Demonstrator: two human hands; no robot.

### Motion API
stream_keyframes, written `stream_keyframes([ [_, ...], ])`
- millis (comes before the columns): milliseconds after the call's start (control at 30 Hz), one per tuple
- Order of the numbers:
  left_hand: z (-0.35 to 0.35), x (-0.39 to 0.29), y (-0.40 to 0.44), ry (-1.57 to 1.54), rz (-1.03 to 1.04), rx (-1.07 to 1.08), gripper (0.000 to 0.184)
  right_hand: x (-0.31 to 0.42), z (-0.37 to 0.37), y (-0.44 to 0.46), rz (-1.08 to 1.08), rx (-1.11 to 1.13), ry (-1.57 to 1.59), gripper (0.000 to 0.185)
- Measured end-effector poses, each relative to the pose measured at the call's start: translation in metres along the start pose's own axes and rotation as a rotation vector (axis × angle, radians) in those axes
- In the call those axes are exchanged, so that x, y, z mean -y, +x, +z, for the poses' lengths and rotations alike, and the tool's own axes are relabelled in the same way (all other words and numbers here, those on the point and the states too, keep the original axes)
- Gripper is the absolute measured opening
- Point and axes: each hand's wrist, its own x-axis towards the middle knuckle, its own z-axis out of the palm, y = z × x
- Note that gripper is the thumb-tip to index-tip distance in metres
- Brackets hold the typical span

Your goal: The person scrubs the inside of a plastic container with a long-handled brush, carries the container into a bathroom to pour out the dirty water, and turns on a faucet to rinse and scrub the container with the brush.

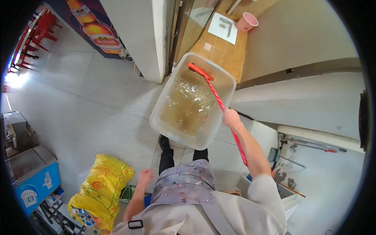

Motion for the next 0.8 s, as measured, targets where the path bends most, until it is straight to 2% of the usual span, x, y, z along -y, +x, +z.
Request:
stream_keyframes([
  [67, -0.007, -0.003, -0.002, 0.152, -0.055, -0.075, 0.022, -0.027, -0.021, -0.046, 0.055, 0.0, -0.056, 0.024],
  [167, -0.006, -0.011, 0.01, 0.147, -0.033, -0.095, 0.022, -0.028, -0.037, -0.065, 0.068, 0.021, -0.116, 0.026],
  [233, -0.015, -0.003, 0.044, 0.187, 0.009, -0.04, 0.023, -0.032, -0.019, -0.032, 0.009, -0.029, -0.124, 0.025],
  [300, -0.014, 0.003, 0.037, 0.238, 0.026, 0.005, 0.023, -0.009, 0.012, 0.024, -0.053, 0.087, -0.14, 0.023],
  [400, 0.017, -0.048, 0.03, 0.279, 0.06, -0.092, 0.022, 0.015, 0.041, 0.064, -0.055, 0.042, -0.141, 0.021],
  [467, 0.029, -0.046, 0.027, 0.098, 0.104, -0.018, 0.02, 0.012, 0.021, 0.031, -0.004, 0.048, -0.102, 0.02],
  [500, 0.043, -0.051, 0.03, 0.084, 0.108, -0.004, 0.02, -0.008, 0.012, 0.005, -0.019, 0.0, -0.113, 0.023],
  [633, 0.062, -0.06, 0.018, 0.122, 0.023, 0.026, 0.017, -0.041, -0.039, -0.079, 0.115, 0.058, -0.161, 0.027],
  [733, 0.063, -0.056, 0.03, 0.102, 0.038, 0.011, 0.017, -0.045, -0.013, -0.032, 0.016, 0.046, -0.142, 0.027],
  [800, 0.056, -0.045, 0.028, 0.074, 0.052, 0.0, 0.017, -0.024, 0.034, 0.03, -0.031, 0.068, -0.146, 0.025],
])
